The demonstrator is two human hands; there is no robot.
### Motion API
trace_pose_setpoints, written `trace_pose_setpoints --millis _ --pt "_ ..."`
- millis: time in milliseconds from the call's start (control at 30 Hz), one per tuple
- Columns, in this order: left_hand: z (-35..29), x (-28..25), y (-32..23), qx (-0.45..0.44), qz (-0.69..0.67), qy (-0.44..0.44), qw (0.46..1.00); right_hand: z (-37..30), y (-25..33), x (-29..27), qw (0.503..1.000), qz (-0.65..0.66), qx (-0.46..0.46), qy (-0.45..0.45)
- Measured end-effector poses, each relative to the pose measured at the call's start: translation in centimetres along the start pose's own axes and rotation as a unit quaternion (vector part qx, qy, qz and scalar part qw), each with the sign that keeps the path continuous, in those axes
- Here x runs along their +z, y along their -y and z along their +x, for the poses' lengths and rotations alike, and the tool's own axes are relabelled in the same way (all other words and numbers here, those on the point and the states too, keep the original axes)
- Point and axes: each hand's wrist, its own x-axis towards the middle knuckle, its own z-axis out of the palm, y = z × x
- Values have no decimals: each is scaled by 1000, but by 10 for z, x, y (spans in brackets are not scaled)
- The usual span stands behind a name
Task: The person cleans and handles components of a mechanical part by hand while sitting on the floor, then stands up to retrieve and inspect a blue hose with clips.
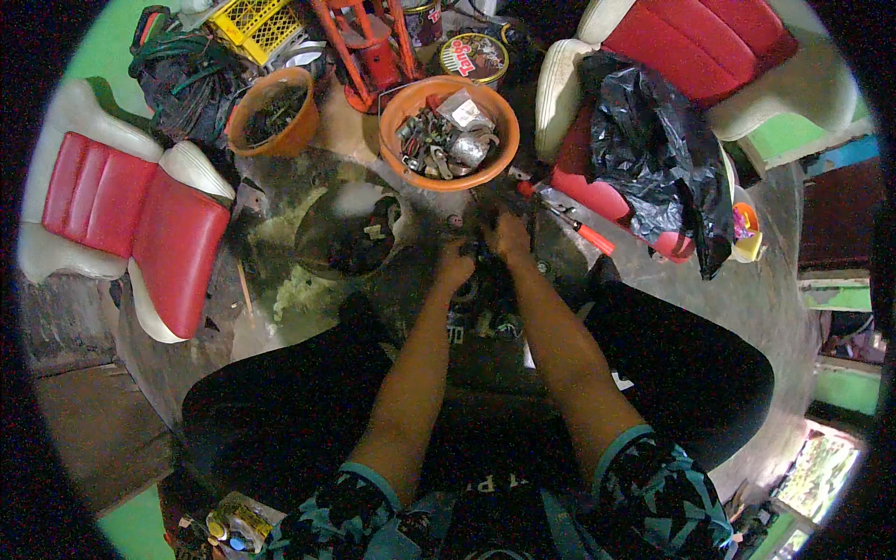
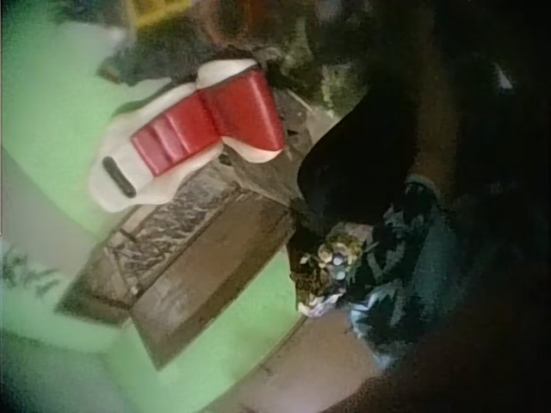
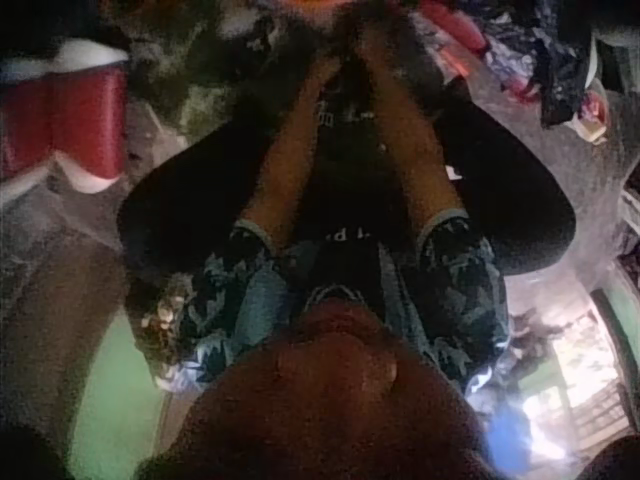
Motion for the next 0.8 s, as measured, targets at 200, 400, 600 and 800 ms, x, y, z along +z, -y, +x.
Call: trace_pose_setpoints --millis 200,400,600,800 --pt "-8 5 -20 34 29 -40 998 -22 -9 -50 974 194 111 -46" --pt "-27 -11 -74 61 35 -145 987 -26 -6 -123 781 613 117 -17" --pt "-39 -31 -126 98 141 -314 934 -34 17 -183 744 661 102 15" --pt "-37 -49 -145 50 211 -175 960 -31 25 -214 707 705 4 48"
